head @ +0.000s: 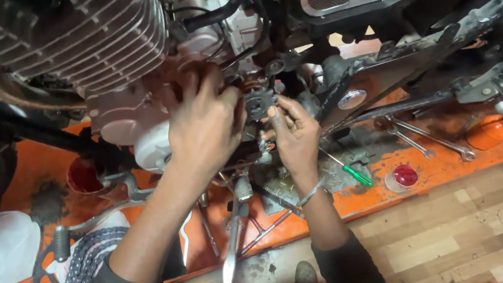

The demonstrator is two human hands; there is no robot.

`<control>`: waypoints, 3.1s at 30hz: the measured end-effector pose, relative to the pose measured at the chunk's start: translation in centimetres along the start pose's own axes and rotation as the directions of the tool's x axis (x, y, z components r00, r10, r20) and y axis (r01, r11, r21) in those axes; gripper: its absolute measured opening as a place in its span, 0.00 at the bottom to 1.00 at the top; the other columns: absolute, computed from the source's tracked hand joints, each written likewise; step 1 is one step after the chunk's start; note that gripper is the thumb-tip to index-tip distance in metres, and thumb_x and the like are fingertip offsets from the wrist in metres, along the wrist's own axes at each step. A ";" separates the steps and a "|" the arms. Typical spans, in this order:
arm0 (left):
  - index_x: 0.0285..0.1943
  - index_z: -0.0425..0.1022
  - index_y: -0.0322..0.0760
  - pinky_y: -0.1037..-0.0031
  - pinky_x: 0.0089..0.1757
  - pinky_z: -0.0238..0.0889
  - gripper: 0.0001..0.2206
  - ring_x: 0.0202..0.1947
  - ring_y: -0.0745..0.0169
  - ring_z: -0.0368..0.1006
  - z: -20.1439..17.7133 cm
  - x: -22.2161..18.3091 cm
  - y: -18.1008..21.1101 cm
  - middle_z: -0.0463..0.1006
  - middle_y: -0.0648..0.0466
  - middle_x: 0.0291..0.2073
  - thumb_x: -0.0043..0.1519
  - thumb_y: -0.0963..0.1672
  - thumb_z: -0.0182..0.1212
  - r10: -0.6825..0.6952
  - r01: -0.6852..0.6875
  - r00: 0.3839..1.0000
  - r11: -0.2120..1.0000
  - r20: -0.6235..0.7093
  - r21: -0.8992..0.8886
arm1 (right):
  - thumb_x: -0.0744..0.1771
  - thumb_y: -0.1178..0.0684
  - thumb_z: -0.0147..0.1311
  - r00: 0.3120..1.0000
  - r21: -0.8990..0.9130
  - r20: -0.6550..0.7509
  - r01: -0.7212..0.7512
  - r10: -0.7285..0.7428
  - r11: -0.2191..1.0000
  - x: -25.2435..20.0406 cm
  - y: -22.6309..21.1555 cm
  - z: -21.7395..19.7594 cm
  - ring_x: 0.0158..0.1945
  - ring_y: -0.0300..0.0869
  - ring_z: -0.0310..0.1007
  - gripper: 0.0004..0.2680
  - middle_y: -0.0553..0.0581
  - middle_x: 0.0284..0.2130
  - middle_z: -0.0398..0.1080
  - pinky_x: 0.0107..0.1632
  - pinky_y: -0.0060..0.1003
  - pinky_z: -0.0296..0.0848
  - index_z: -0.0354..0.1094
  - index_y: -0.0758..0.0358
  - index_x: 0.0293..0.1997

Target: The person unwraps a new drive chain from its packaging paper on the workbench, threads it around the motorcycle's front sprocket and along the swingarm, and joins the chain ends using pliers. They also use a long T-handle wrench on the engine area and handle a rag while working beside the motorcycle on a lift.

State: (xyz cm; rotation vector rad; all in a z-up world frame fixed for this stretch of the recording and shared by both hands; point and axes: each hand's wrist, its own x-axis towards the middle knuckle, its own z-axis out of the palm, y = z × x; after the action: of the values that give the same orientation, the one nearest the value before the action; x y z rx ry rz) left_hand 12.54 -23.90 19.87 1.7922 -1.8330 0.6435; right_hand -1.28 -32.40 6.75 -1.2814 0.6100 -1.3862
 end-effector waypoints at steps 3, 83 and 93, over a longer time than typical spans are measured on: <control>0.33 0.79 0.42 0.43 0.50 0.54 0.07 0.54 0.45 0.65 0.1 0.0 0.0 0.72 0.51 0.45 0.57 0.48 0.66 -0.001 0.001 1.000 1.000 0.006 0.010 | 0.70 0.59 0.55 1.000 0.028 -0.005 0.004 -0.004 1.000 -0.1 -0.1 0.2 0.40 0.36 0.77 0.11 0.55 0.44 0.75 0.34 0.30 0.80 0.68 0.71 0.59; 0.35 0.81 0.43 0.37 0.55 0.52 0.07 0.56 0.42 0.65 1.8 -0.3 0.0 0.73 0.49 0.47 0.52 0.47 0.66 0.003 -0.002 1.000 0.992 -0.012 0.127 | 0.68 0.62 0.57 0.996 -0.157 0.071 -0.050 0.062 0.986 2.5 -1.9 -0.7 0.41 0.36 0.80 0.07 0.55 0.41 0.77 0.33 0.29 0.81 0.68 0.69 0.51; 0.37 0.80 0.43 0.38 0.56 0.53 0.06 0.59 0.44 0.65 3.0 -0.9 -0.3 0.74 0.49 0.53 0.56 0.47 0.66 -0.037 0.038 0.999 0.989 -0.007 0.145 | 0.69 0.61 0.57 0.996 -0.194 0.082 -0.024 0.041 0.981 2.1 -1.7 -1.0 0.41 0.37 0.80 0.09 0.57 0.42 0.77 0.34 0.30 0.81 0.67 0.66 0.54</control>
State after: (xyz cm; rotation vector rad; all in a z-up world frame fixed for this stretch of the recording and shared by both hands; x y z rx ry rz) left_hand 12.76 -25.18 16.96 1.9119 -1.7858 0.7835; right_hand -2.39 -34.14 8.68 -1.4709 0.7172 -1.2620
